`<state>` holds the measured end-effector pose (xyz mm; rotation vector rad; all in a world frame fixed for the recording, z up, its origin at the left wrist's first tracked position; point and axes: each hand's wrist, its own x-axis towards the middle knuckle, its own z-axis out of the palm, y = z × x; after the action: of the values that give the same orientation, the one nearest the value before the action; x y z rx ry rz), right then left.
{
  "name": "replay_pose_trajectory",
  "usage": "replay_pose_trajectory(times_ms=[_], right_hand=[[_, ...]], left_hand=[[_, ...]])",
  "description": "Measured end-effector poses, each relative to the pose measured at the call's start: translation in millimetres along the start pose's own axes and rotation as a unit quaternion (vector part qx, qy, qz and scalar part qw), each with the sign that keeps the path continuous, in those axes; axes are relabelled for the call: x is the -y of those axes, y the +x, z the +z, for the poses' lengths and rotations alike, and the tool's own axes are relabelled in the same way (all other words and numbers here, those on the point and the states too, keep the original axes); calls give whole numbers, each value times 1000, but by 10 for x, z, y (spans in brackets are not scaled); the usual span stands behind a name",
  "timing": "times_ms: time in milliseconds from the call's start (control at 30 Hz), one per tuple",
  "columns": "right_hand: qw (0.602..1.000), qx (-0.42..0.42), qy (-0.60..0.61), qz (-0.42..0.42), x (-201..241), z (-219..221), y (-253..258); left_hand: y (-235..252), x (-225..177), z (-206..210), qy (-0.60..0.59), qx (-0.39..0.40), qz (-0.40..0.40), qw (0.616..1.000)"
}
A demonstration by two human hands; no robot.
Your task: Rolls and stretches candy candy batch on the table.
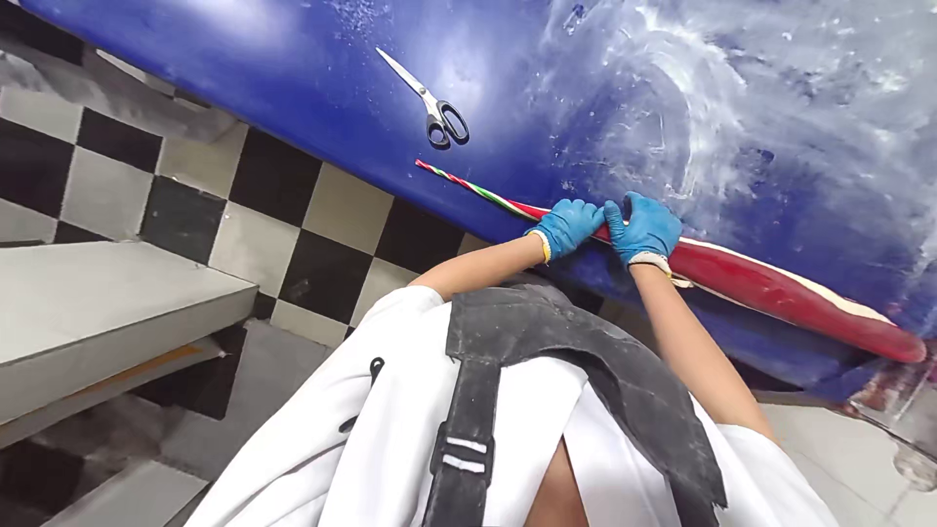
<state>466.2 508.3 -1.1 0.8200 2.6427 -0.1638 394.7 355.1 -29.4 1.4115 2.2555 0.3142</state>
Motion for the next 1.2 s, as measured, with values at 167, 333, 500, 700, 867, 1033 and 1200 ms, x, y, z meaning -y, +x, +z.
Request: replay_pose_trajectory(times_ms=[167,333,500,700,867,1033,1200], right_hand=[[989,-85,104,63,460,93,11],[976,-152,123,98,565,205,17],[981,-109,71,142,653,144,59],[976,-84,43,196,741,99,108],[971,-98,37,217,732,162,153],[966,-96,33,238,751,164,184],[963,-54,8,264,802,119,268]], left_hand=[[4,22,-248,-6,90,-16,996],[-35,96,-407,-65,121,-47,989],[-165,340,-626,-150,211,-44,965],[-303,771,-707,-183,274,17,944],[-504,1220,-941,-257,341,86,900],[-923,1605,-1306,-276,362,117,883],[-1394,2406,-1681,-243,357,120,894]])
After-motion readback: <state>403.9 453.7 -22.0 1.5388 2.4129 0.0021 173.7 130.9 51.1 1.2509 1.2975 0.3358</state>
